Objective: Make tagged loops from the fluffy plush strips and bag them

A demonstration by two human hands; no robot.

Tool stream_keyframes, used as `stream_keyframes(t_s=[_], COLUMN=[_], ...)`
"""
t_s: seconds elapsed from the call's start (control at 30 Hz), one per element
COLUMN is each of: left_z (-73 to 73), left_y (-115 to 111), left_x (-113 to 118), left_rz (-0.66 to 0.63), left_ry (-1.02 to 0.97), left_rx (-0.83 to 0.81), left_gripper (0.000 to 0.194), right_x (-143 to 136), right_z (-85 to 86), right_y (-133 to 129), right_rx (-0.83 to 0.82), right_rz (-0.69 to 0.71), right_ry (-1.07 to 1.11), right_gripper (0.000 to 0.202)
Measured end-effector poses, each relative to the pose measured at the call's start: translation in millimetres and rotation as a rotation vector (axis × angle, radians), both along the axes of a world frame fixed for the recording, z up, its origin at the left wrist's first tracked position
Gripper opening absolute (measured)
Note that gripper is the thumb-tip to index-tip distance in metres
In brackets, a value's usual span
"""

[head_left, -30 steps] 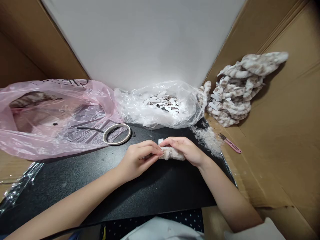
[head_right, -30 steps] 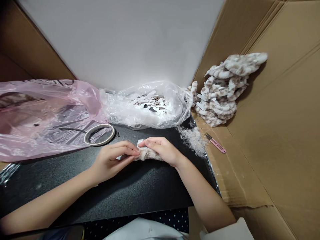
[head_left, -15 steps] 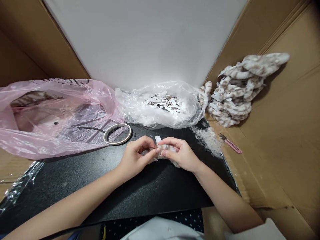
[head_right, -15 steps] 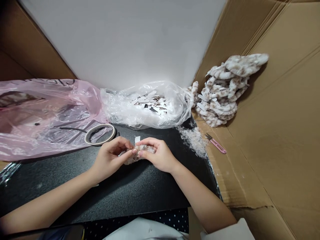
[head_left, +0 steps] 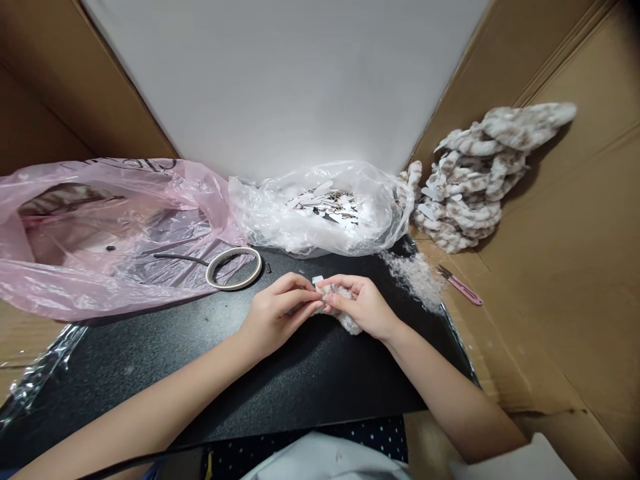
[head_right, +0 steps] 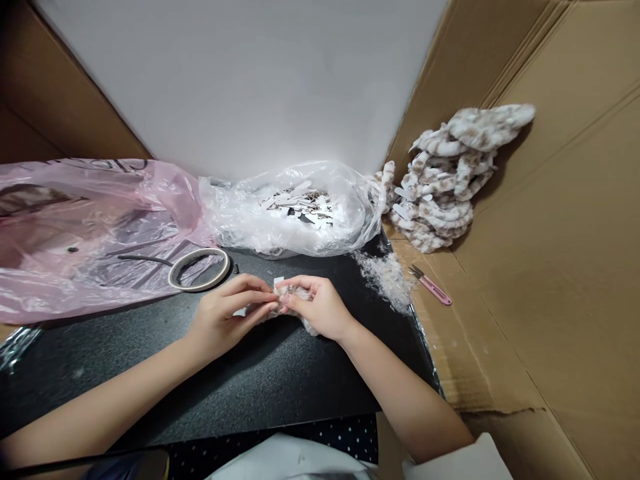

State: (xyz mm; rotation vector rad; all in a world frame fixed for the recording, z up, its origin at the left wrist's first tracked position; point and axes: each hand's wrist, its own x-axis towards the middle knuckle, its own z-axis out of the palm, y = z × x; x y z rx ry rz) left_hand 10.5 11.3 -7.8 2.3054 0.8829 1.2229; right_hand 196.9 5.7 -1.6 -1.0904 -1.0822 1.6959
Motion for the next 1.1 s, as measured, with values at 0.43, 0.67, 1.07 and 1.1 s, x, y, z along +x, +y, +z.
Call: stream_keyframes(t_s=[0.43,0.67,1.07,1.1], left_z=[-12.0,-11.2,-7.6,-7.3], left_y=[0,-7,-8,-7], left_x=[2,6,12,12], left_rz=[-0.097,-0.108,-0.009,0.000], left_ry=[0.020,-0.012,-0.066,-0.057], left_rx=[0.038,-0.191,-0.860,-0.894], left_gripper=[0.017,0.012,0.023,0.025], right_x=[3,-2,-4,-4], right_z=[-5.7,-11.0,-12.5,-12.9], right_y=[4,9,7,7], right_rx=[-0.214,-0.229,-0.028,-0.012], right_rz=[0.024,-0.168,-0.230,-0.226], right_ry=[0.142,0.071,-0.032,-0.034], right_gripper=[0.040,0.037,0.049,0.048])
